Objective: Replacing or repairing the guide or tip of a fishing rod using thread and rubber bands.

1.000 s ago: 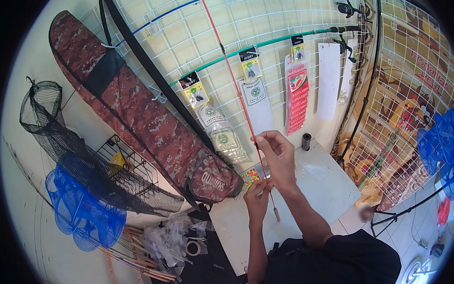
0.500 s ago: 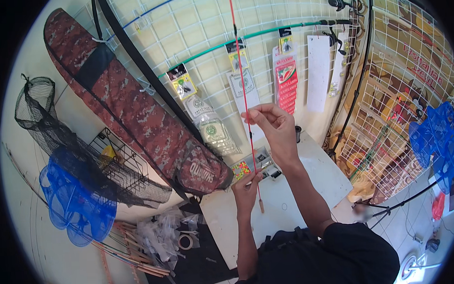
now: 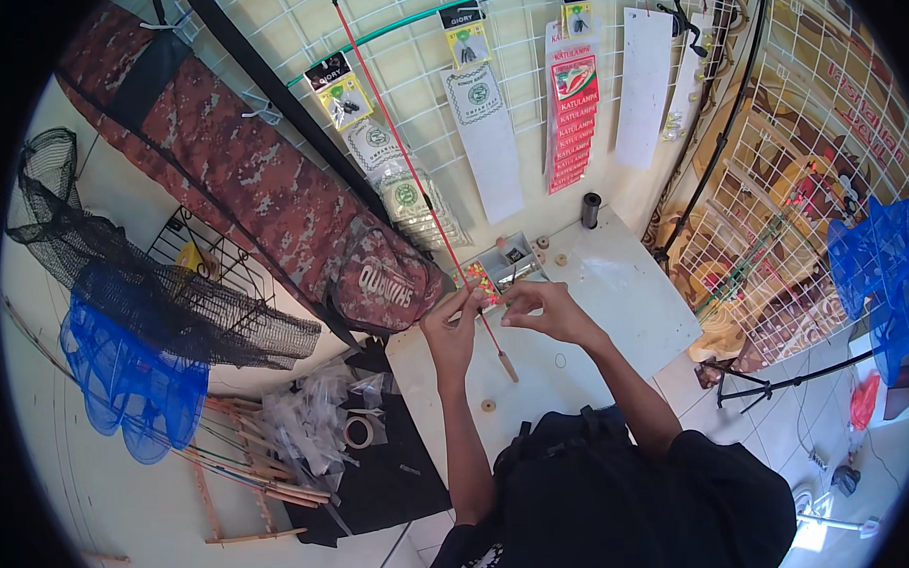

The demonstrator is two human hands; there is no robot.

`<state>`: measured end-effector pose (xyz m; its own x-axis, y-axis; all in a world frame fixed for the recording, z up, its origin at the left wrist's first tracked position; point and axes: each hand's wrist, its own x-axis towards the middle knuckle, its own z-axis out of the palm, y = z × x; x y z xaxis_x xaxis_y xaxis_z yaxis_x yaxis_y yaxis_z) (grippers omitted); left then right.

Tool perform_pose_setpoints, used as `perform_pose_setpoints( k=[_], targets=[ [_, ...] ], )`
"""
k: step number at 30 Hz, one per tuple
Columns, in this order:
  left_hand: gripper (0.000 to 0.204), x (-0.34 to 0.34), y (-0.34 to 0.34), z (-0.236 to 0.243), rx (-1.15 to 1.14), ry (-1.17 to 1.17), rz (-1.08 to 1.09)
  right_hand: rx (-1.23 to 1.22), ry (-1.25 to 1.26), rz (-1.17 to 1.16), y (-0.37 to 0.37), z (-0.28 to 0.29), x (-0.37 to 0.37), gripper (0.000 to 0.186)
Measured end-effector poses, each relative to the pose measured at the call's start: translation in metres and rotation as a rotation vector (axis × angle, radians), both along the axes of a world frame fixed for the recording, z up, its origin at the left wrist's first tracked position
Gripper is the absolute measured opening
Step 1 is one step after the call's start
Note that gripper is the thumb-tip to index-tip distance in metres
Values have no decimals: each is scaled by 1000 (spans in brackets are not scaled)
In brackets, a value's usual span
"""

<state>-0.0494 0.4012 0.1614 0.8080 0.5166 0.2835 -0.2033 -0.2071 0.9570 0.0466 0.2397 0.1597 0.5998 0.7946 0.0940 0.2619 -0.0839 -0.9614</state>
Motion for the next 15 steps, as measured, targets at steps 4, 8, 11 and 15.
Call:
perform_pose_setpoints(
  k=[4, 8, 11, 15],
  targets=[
    [24, -5, 5, 5, 21, 19, 25, 13, -39, -12, -2, -6, 1, 17],
    [24, -7, 10, 5, 22, 18, 23, 3, -42, -2, -3, -3, 1, 17],
    [24, -7, 11, 6, 17, 25, 24, 28, -39, 23, -3, -4, 2, 15],
    [24, -5, 14, 2, 29, 14, 31, 52, 7, 52, 2, -3, -9, 14]
  ],
)
